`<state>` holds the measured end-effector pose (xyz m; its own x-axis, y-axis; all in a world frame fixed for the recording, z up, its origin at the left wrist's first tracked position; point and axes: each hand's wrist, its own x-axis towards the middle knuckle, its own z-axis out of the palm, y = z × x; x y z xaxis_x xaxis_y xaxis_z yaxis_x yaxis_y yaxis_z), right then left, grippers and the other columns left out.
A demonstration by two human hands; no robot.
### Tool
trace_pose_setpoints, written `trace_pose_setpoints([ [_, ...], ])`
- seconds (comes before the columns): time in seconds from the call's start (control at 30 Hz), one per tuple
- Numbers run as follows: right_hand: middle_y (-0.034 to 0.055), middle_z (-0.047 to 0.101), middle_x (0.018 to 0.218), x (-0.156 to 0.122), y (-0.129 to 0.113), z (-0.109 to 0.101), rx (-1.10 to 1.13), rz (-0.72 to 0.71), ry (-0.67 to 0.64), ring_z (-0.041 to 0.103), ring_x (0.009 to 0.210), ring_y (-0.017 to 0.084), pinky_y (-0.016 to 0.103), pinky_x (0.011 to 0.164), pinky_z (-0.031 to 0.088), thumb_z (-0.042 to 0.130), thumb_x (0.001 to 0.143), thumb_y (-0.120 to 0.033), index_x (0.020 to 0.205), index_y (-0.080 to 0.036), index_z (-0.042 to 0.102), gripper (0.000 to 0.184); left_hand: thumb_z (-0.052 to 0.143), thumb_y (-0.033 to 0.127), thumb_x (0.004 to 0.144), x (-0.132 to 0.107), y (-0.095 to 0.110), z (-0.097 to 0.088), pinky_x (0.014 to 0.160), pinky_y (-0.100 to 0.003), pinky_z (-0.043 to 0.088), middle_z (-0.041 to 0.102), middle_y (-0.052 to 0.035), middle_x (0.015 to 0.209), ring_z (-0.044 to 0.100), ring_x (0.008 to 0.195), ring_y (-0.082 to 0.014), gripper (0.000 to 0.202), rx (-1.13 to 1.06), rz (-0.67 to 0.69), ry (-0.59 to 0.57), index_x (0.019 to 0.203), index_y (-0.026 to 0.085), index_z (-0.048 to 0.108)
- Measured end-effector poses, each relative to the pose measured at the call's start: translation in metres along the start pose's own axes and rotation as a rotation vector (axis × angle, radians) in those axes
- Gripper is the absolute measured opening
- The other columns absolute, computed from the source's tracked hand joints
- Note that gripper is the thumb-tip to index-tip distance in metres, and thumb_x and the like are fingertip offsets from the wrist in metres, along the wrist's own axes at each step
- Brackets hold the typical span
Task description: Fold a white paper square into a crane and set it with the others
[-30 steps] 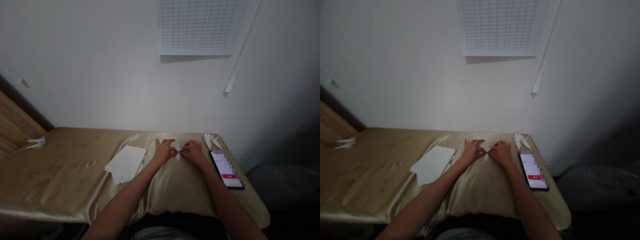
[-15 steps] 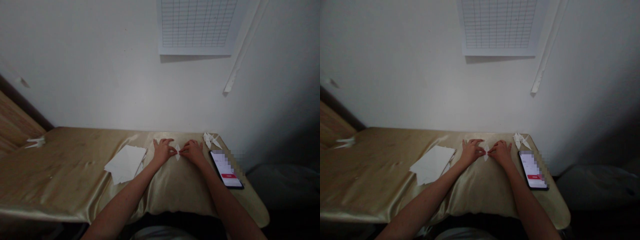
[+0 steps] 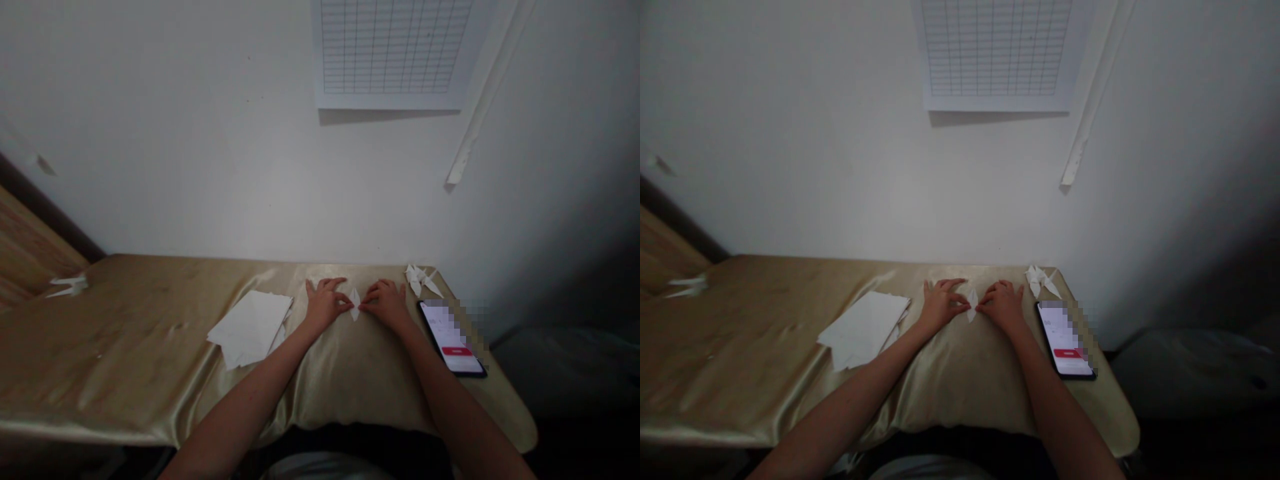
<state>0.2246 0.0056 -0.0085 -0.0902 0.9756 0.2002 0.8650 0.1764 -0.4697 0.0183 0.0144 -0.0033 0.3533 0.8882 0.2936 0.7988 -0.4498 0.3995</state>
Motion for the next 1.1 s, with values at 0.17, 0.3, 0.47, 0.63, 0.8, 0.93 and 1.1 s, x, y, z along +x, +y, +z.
trace_pose_setpoints([
  [0.17,0.0045,0.068,0.116,-0.001,-0.004,0.000,0.025,0.065,-0.050,0.047,0.129,0.033,0.071,0.112,0.015,0.078,0.078,-0.037,0.082,-0.032,0.079,0.007,0.079,0.039,0.082,0.001,-0.006,0.003,0.113,-0.080,0.005,0.056,0.0026,0.149,0.044,0.138,-0.0333,0.004,-0.040,-0.007,-0.034,0.086,0.038,0.081],
  [0.3,0.0041,0.066,0.120,0.000,-0.005,0.000,0.032,0.084,-0.071,0.046,0.130,0.033,0.067,0.112,0.018,0.077,0.078,-0.036,0.083,-0.031,0.078,0.007,0.079,0.038,0.083,0.004,-0.012,0.004,0.113,-0.079,0.008,0.055,0.0018,0.149,0.043,0.139,-0.0335,0.005,-0.090,-0.039,-0.077,0.088,0.037,0.081],
  [0.47,0.0047,0.066,0.121,0.002,-0.004,0.002,0.028,0.095,-0.076,0.047,0.129,0.032,0.061,0.112,0.021,0.074,0.081,-0.039,0.087,-0.030,0.079,0.011,0.079,0.041,0.081,0.006,-0.015,0.004,0.114,-0.077,0.011,0.056,-0.0002,0.146,0.044,0.139,-0.0327,0.019,-0.101,-0.085,-0.085,0.100,0.038,0.078],
  [0.63,0.0070,0.065,0.119,0.003,-0.002,0.006,0.031,0.087,-0.050,0.048,0.126,0.030,0.053,0.110,0.025,0.071,0.084,-0.040,0.092,-0.027,0.078,0.016,0.080,0.050,0.078,0.007,-0.017,0.007,0.115,-0.076,0.013,0.052,-0.0067,0.150,0.039,0.142,-0.0351,0.045,-0.028,-0.124,-0.085,0.120,0.037,0.072],
  [0.8,0.0076,0.064,0.120,0.004,0.000,0.013,0.013,0.023,-0.026,0.049,0.124,0.029,0.047,0.108,0.028,0.078,0.077,-0.038,0.099,-0.028,0.078,0.024,0.078,0.050,0.080,0.006,-0.017,0.009,0.113,-0.079,0.010,0.050,-0.0067,0.151,0.037,0.143,-0.0372,0.035,-0.022,-0.114,-0.096,0.113,0.038,0.075],
  [0.93,0.0073,0.066,0.117,0.006,0.002,0.015,0.050,0.012,0.002,0.052,0.122,0.028,0.046,0.109,0.030,0.079,0.075,-0.034,0.097,-0.027,0.078,0.023,0.078,0.045,0.080,0.007,-0.014,0.008,0.113,-0.078,0.010,0.052,-0.0053,0.149,0.039,0.142,-0.0359,0.032,-0.047,-0.118,-0.093,0.111,0.037,0.075],
  [1.1,0.0068,0.073,0.104,0.008,0.001,0.012,0.255,-0.018,0.053,0.063,0.108,0.024,0.042,0.104,0.039,0.071,0.080,-0.030,0.088,-0.021,0.075,0.012,0.080,0.042,0.080,0.006,-0.012,0.008,0.113,-0.078,0.013,0.054,-0.0032,0.148,0.041,0.139,-0.0344,0.036,-0.072,-0.102,-0.066,0.114,0.039,0.073],
])
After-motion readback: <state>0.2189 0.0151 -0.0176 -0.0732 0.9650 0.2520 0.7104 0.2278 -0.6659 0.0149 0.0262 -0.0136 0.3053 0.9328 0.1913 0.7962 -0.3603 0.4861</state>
